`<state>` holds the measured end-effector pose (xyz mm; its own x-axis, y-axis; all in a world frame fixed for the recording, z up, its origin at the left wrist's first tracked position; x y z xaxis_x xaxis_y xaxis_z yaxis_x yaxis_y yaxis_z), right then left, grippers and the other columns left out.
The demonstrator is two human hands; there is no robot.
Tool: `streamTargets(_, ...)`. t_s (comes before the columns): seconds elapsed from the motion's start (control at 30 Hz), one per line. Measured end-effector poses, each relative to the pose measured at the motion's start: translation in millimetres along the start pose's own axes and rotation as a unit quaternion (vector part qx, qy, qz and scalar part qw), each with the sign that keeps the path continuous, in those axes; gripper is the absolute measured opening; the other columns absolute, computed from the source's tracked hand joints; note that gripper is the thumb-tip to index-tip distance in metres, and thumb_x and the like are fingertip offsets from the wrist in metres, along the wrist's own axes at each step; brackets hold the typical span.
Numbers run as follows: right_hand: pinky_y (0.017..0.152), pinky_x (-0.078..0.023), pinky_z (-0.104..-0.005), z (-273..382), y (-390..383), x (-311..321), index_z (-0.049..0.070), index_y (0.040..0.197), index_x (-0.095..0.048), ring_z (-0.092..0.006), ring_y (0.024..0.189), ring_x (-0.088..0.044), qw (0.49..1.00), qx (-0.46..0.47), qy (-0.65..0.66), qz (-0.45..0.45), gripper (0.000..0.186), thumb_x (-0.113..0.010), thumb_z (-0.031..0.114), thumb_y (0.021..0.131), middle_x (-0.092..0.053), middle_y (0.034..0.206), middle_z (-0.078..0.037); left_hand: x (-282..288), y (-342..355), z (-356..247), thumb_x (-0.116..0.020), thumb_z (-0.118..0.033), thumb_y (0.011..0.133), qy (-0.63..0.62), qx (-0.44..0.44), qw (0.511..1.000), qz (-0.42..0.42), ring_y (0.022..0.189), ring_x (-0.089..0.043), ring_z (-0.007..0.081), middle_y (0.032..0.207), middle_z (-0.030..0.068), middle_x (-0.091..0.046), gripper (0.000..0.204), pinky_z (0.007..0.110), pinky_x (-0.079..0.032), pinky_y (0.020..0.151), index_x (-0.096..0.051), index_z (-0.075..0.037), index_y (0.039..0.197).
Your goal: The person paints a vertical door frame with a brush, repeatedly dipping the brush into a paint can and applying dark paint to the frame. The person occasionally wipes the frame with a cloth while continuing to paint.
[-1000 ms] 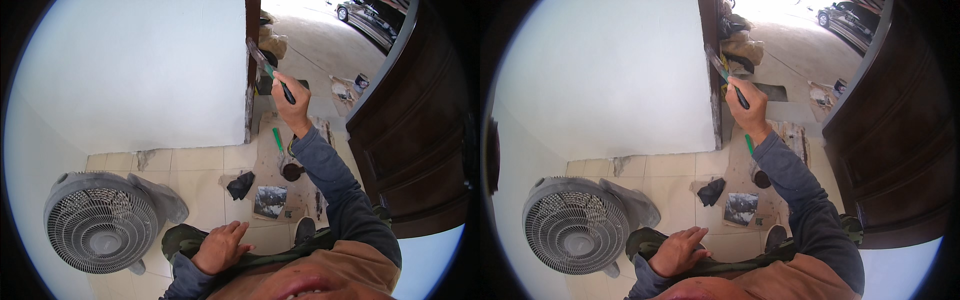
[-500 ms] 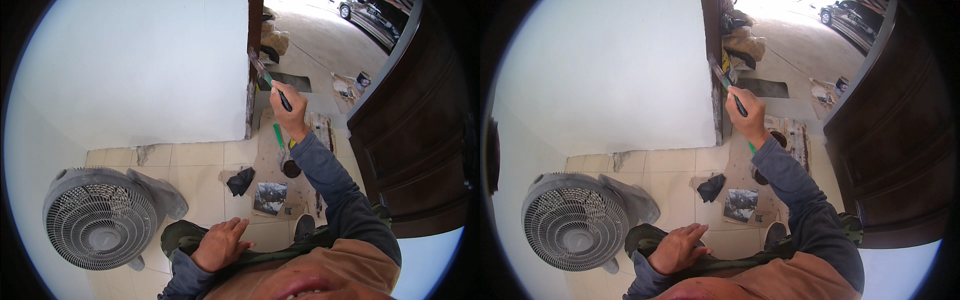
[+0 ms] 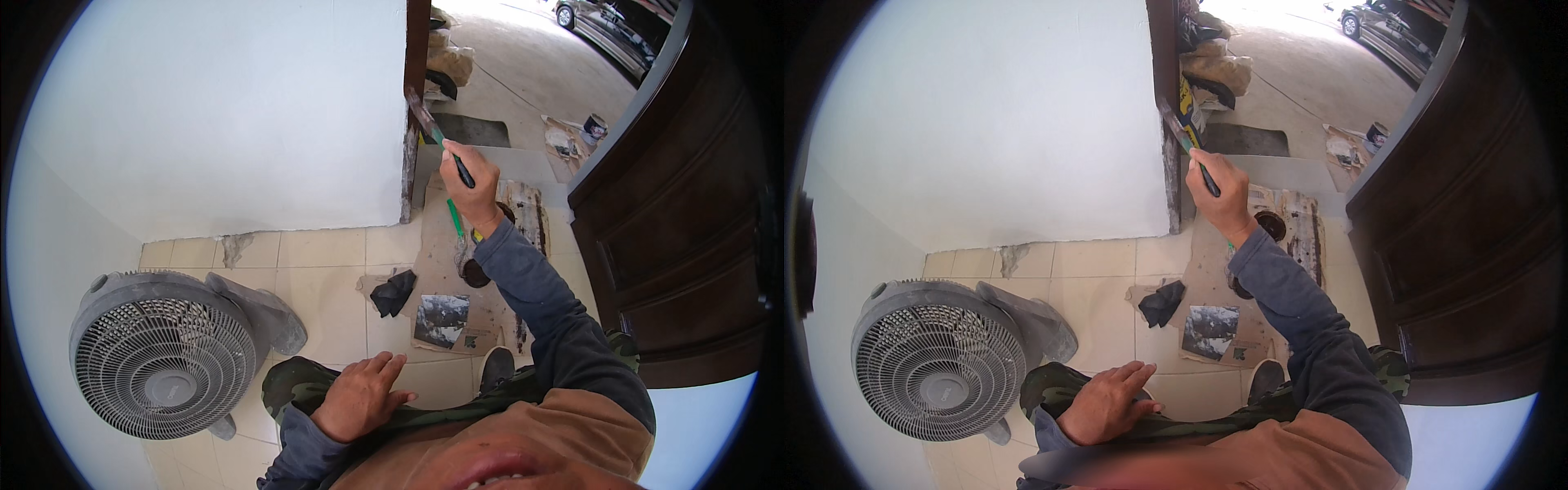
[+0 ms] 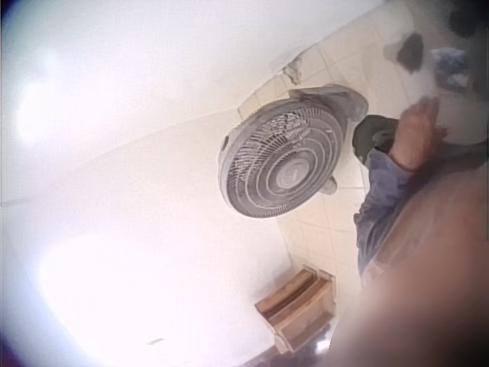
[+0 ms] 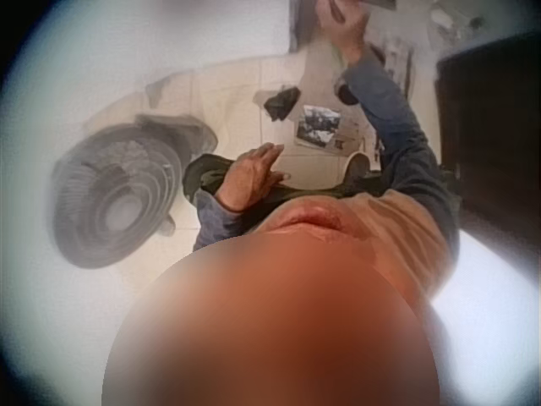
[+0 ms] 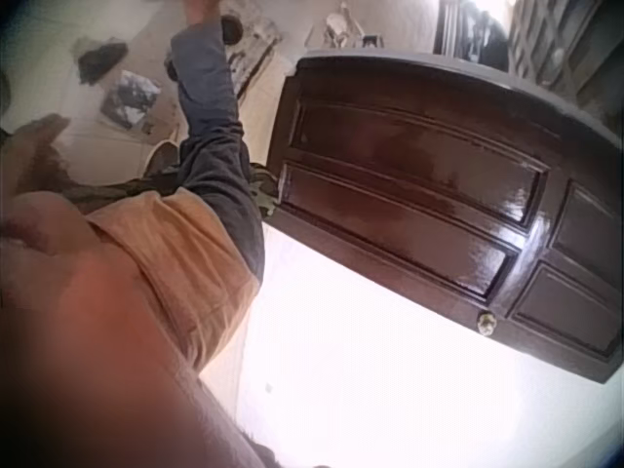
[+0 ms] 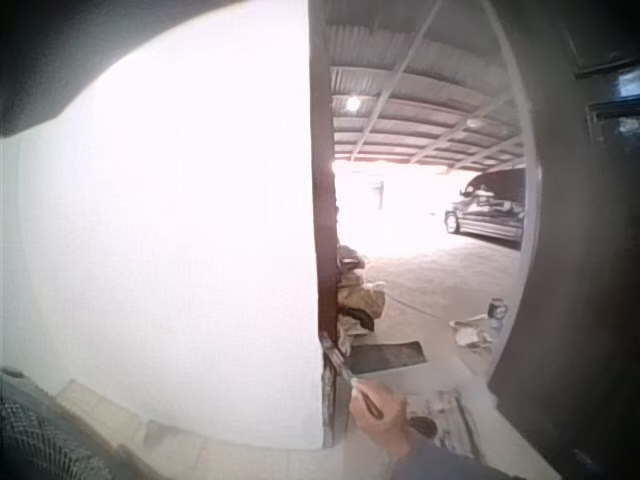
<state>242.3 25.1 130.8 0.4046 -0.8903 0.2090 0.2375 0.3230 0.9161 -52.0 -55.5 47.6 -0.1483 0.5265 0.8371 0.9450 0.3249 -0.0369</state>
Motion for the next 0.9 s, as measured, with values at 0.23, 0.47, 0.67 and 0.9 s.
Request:
streamTargets(0.23, 0.062, -0.053, -0.0371, -1, -9, -2, -0.002, 0.107, -0.069, -0.0305, 0.070, -0.069, 1.000, 0.007, -0.009, 0.002, 0.019, -0.069, -0.001, 0.088, -0.069, 0.083, -0.017, 0, 0, 0, -0.072, -0.037, 0.091, 0.000, 0.004, 1.000, 0.003, 0.102, -0.068, 0.0410, 0.126, 0.0225, -0.062, 0.060, 0.047, -0.054, 0.090, -0.054, 0.000, 0.134)
streamTargets(0.47, 0.062, -0.053, -0.0368, -8, -21, -5, -0.002, 0.106, -0.070, -0.0309, 0.070, -0.070, 1.000, -0.014, -0.006, 0.013, 0.019, -0.069, -0.001, 0.087, -0.069, 0.083, -0.018, 0, 0, 0, -0.073, -0.037, 0.091, -0.003, 0.006, 1.000, 0.004, 0.101, -0.068, 0.0406, 0.125, 0.0217, -0.062, 0.060, 0.047, -0.054, 0.089, -0.054, 0.000, 0.134)
streamTargets(0.67, 0.064, -0.054, -0.0357, -14, -32, -8, -0.002, 0.106, -0.071, -0.0292, 0.071, -0.070, 0.999, -0.028, -0.014, 0.019, 0.018, -0.069, -0.001, 0.088, -0.070, 0.084, -0.018, 0, 1, 0, -0.073, -0.036, 0.090, 0.003, 0.005, 1.000, 0.001, 0.100, -0.068, 0.0404, 0.125, 0.0212, -0.062, 0.060, 0.047, -0.054, 0.088, -0.054, 0.000, 0.133)
streamTargets(0.9, 0.064, -0.053, -0.0363, -25, -53, -14, -0.001, 0.107, -0.071, -0.0310, 0.072, -0.070, 0.999, -0.041, -0.004, 0.034, 0.019, -0.069, 0.000, 0.088, -0.070, 0.084, -0.019, 0, 2, 1, -0.074, -0.035, 0.090, 0.004, 0.013, 1.000, 0.007, 0.100, -0.068, 0.0401, 0.125, 0.0213, -0.062, 0.060, 0.046, -0.054, 0.089, -0.054, 0.000, 0.133)
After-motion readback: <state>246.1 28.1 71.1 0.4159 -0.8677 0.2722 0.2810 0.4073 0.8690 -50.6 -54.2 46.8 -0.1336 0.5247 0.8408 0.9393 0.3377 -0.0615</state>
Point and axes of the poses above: each hand's wrist, its own y-axis towards the middle knuckle, its own x-axis out of the back of the hand, z = x × y, the point moved 10 cm from there along y, towards the middle knuckle
